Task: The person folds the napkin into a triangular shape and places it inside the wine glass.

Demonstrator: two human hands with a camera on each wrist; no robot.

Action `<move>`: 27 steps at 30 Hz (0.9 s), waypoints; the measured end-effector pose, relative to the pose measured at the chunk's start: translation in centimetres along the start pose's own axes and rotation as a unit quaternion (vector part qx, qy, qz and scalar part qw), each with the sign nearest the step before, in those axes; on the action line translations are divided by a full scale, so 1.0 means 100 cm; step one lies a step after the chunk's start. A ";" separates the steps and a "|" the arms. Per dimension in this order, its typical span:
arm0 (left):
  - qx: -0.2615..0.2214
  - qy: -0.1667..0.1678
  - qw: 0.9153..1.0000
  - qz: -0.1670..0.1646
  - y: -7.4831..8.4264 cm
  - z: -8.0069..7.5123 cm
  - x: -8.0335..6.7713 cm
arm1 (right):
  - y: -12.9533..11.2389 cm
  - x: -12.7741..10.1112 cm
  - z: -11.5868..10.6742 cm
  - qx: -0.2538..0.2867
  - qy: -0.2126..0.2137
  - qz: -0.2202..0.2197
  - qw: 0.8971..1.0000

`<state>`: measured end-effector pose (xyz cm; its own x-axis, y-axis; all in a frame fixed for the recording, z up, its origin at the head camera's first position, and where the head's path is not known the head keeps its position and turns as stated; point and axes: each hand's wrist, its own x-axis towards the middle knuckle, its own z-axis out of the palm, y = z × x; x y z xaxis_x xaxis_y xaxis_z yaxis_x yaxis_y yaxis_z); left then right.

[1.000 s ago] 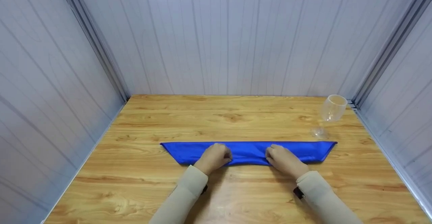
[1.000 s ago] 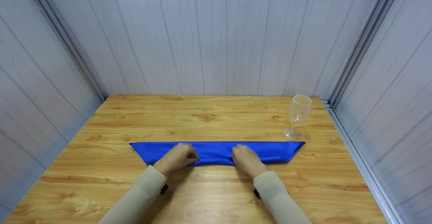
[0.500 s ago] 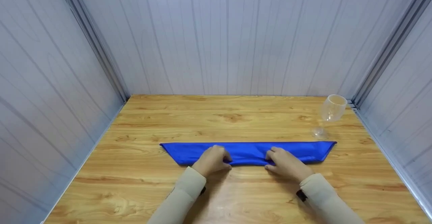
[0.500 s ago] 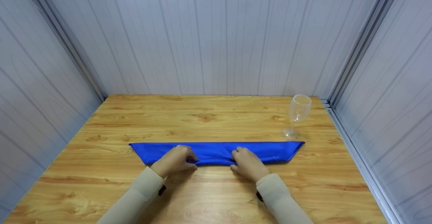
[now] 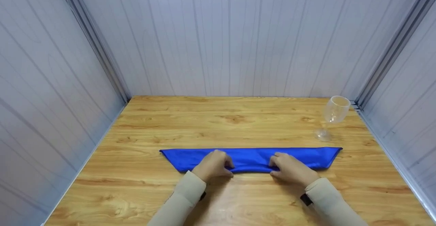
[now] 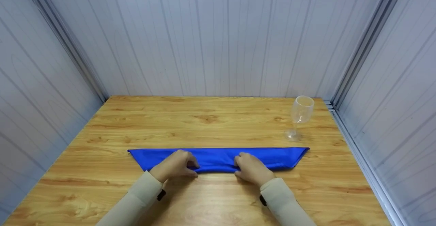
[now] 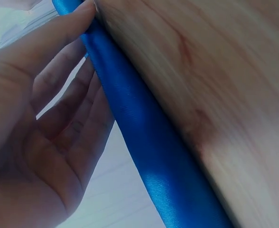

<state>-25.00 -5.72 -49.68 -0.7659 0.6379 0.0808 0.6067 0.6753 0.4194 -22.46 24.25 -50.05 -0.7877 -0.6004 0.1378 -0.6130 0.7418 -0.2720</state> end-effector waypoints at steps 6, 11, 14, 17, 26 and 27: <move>0.006 0.006 1.000 0.020 -0.001 -0.001 -0.002 | 0.000 -0.001 -0.002 -0.003 0.005 -0.009 1.000; 0.001 -0.005 1.000 0.014 -0.006 -0.002 -0.001 | 0.001 -0.001 -0.001 -0.002 0.009 -0.010 1.000; -0.034 -0.018 0.999 -0.004 -0.011 -0.003 0.001 | 0.002 -0.001 0.000 -0.001 0.006 -0.006 1.000; -0.079 -0.035 0.996 -0.033 -0.015 -0.005 0.004 | 0.003 -0.001 0.000 -0.001 0.005 -0.003 1.000; -0.155 -0.043 0.983 -0.091 -0.027 -0.007 0.011 | 0.004 -0.002 0.002 -0.004 0.005 -0.001 1.000; -0.157 -0.043 0.982 -0.094 -0.028 -0.006 0.011 | 0.004 -0.002 0.002 -0.004 0.004 -0.001 1.000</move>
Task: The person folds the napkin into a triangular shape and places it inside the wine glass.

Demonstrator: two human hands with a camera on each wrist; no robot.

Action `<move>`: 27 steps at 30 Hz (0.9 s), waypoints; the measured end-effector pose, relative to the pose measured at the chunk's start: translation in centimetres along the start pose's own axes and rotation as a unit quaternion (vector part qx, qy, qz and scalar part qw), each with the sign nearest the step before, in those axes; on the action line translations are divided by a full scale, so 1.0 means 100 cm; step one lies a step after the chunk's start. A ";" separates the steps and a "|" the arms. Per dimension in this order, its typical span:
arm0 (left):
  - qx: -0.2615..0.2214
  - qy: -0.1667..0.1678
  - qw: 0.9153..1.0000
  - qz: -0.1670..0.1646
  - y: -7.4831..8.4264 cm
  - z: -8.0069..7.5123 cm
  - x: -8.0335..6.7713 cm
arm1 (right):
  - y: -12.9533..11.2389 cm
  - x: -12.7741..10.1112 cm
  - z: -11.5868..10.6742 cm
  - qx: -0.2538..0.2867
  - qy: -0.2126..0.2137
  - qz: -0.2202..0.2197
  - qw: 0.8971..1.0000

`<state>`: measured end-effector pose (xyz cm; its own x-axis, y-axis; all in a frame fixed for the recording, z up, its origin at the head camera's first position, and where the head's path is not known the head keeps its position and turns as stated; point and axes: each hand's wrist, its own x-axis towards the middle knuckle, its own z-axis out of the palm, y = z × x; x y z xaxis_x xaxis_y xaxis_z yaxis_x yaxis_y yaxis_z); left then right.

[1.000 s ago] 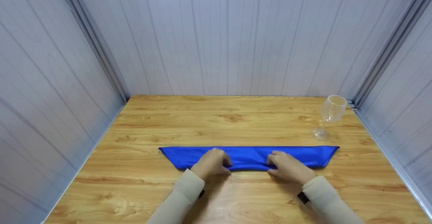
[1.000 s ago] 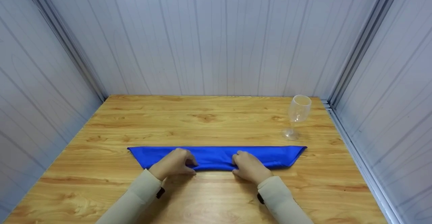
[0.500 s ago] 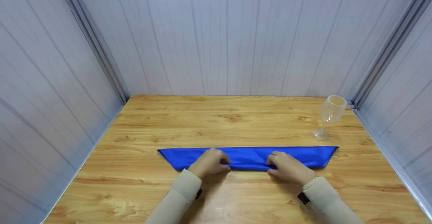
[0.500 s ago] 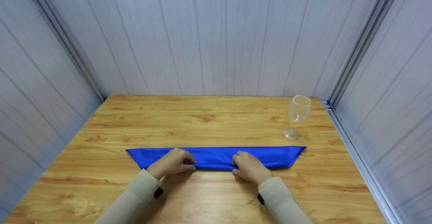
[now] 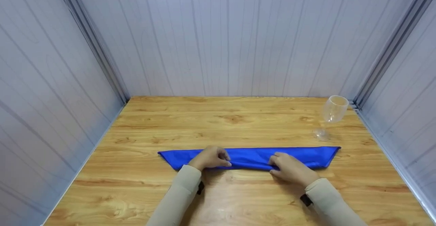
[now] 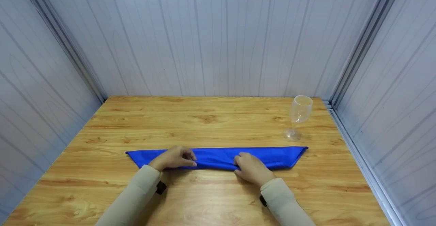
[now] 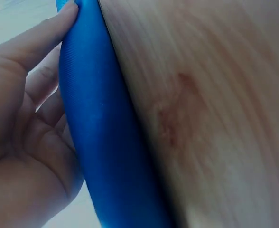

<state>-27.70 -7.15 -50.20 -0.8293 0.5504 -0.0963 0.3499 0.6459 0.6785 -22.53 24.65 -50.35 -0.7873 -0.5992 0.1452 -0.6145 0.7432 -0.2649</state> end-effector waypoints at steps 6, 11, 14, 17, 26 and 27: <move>-0.001 0.005 1.000 -0.003 -0.003 0.000 0.003 | 0.000 0.000 -0.004 -0.001 -0.010 0.003 1.000; -0.004 0.013 1.000 -0.008 -0.002 0.001 0.004 | 0.002 0.002 -0.007 -0.011 -0.003 -0.020 1.000; -0.007 0.016 1.000 -0.009 -0.002 0.001 0.004 | 0.005 0.004 -0.008 -0.002 -0.010 -0.019 1.000; -0.012 0.017 1.000 -0.014 -0.002 0.002 0.004 | 0.008 0.007 -0.008 0.021 -0.027 -0.004 0.999; -0.028 0.022 0.999 -0.015 -0.004 0.003 0.003 | 0.023 0.011 -0.006 0.108 -0.063 0.041 0.991; -0.029 0.022 0.999 -0.016 -0.004 0.003 0.003 | 0.024 0.012 -0.006 0.111 -0.065 0.038 0.991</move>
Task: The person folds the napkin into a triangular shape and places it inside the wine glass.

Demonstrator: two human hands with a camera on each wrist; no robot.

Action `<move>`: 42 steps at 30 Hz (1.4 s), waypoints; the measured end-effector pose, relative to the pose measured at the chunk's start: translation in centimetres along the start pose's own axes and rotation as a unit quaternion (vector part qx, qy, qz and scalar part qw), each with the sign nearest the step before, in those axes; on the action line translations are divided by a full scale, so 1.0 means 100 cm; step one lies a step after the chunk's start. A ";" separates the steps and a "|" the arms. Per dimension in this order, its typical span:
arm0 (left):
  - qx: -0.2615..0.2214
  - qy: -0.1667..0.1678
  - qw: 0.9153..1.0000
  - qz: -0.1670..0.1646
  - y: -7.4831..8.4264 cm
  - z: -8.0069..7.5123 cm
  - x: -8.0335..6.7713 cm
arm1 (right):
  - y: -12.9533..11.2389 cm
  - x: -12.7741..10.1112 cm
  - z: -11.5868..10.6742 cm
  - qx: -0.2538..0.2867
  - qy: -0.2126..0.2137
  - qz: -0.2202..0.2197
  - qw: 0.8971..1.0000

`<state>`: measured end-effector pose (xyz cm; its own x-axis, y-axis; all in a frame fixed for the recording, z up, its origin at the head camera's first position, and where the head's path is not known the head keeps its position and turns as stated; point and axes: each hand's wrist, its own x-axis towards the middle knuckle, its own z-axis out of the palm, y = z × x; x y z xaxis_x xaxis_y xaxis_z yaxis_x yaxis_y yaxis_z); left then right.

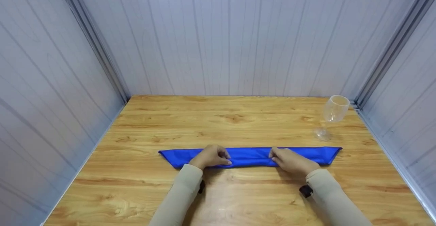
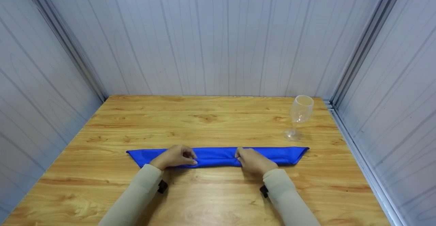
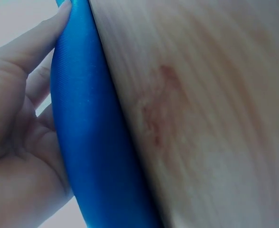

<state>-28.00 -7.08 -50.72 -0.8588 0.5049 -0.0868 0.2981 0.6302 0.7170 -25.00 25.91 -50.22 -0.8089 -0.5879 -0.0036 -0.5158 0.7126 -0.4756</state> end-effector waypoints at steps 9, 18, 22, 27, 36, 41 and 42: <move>-0.004 0.002 1.000 -0.001 -0.002 0.001 0.002 | 0.001 0.008 -0.003 0.004 -0.021 -0.010 1.000; -0.011 0.005 1.000 0.004 -0.001 0.002 0.003 | 0.002 0.008 -0.001 -0.027 0.016 -0.026 0.999; -0.005 0.004 1.000 0.006 0.000 0.001 0.003 | 0.002 0.007 0.000 -0.035 0.027 -0.011 0.999; 0.015 0.008 1.000 0.016 0.002 0.001 0.003 | 0.001 0.009 0.001 -0.052 0.056 -0.001 0.997; 0.090 0.027 0.995 0.031 0.012 0.003 0.001 | -0.008 0.010 0.005 -0.096 0.077 0.009 0.992; 0.114 0.041 0.991 0.058 0.012 0.004 0.001 | -0.009 0.010 0.007 -0.117 0.087 0.000 0.989; 0.114 0.043 0.991 0.060 0.012 0.005 0.000 | -0.009 0.010 0.007 -0.117 0.087 0.002 0.989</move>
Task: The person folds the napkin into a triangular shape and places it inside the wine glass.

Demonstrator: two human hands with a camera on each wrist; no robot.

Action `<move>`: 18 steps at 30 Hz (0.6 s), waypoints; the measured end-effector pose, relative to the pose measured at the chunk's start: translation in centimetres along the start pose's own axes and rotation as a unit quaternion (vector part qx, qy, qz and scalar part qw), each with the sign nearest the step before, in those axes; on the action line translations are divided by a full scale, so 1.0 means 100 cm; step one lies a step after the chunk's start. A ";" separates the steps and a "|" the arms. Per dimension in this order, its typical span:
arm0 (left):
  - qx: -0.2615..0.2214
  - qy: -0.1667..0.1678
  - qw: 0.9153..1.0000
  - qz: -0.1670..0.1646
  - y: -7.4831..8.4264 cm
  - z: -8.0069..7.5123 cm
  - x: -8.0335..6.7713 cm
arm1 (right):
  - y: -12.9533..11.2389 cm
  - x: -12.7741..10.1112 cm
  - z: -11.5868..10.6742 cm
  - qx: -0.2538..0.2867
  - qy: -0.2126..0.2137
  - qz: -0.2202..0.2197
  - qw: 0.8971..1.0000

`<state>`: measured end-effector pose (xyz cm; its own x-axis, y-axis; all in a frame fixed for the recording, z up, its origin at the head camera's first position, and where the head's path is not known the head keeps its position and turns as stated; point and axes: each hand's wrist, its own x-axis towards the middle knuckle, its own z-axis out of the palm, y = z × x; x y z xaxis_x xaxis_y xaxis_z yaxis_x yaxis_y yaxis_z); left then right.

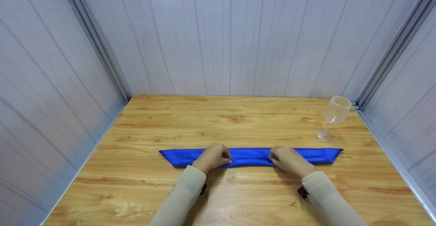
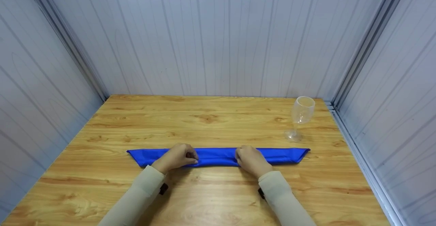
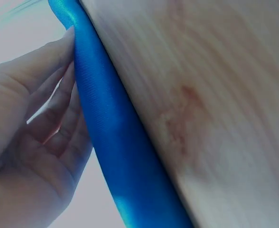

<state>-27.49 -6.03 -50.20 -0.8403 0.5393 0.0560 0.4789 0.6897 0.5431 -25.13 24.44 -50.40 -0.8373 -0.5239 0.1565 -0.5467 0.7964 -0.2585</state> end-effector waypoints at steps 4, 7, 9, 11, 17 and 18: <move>0.004 0.006 1.000 0.007 0.000 0.000 -0.001 | 0.001 -0.003 -0.001 0.014 -0.015 0.016 1.000; 0.017 0.002 1.000 0.005 0.001 0.000 -0.002 | 0.000 -0.005 -0.001 0.034 -0.033 0.037 0.998; 0.023 -0.005 1.000 0.005 0.002 -0.001 -0.004 | -0.001 -0.007 -0.002 0.045 -0.042 0.050 0.997; 0.021 -0.015 1.000 0.003 0.002 -0.001 -0.006 | -0.001 -0.008 -0.003 0.051 -0.045 0.057 0.996; 0.008 -0.038 0.999 0.010 0.001 -0.002 -0.010 | -0.003 -0.012 -0.005 0.052 -0.044 0.050 0.996; 0.005 -0.041 0.999 0.013 0.000 -0.002 -0.011 | -0.004 -0.013 -0.006 0.055 -0.048 0.051 0.996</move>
<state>-26.65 -6.69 -50.07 -0.8045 0.5939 0.0012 0.5029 0.6801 0.5334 -23.88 24.98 -49.98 -0.8807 -0.4724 0.0344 -0.4499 0.8115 -0.3728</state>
